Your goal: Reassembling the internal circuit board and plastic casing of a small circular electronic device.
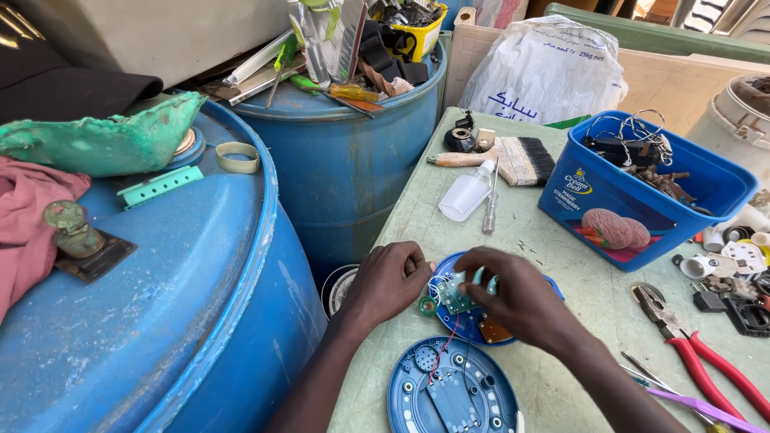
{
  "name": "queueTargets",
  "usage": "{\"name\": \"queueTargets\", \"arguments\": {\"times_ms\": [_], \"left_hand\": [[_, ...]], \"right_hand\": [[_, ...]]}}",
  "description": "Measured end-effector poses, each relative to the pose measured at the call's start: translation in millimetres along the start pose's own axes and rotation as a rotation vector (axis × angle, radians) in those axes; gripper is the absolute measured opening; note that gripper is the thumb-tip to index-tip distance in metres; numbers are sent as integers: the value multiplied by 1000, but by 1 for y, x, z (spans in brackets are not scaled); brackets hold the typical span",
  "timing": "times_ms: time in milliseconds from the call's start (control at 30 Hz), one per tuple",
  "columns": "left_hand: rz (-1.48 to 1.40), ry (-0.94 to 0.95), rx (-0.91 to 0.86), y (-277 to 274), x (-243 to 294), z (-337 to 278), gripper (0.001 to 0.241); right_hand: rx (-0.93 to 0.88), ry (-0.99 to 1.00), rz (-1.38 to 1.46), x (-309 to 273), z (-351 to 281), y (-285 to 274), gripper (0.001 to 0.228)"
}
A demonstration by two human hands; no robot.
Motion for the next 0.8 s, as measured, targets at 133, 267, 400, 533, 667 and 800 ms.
{"name": "queueTargets", "arguments": {"times_ms": [133, 267, 400, 533, 667, 800], "left_hand": [[213, -104, 108, -2, 10, -57, 22], [224, -351, -109, 3, 5, -114, 25], [218, -534, -201, 13, -4, -130, 17], [236, -493, -142, 22, -5, -128, 17], [248, -384, -85, 35, -4, -120, 25], [199, -367, -73, 41, 5, -109, 30]], "right_hand": [[188, 163, -367, 62, -4, -23, 27], [31, 261, -411, 100, 2, -23, 31], [15, 281, -350, 105, 3, -20, 31], [115, 135, -357, 107, 12, -21, 29], [174, -63, -336, 82, 35, -26, 32], [87, -164, -357, 75, 62, -15, 34]]}}
Point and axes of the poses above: each hand's wrist, its own z-axis towards the middle knuckle, its own y-axis out of the palm, x = y × z, the point moved 4 cm from there along z, towards the middle knuckle, and after that the axes turned 1 degree about -z, right-handed, at the moved point
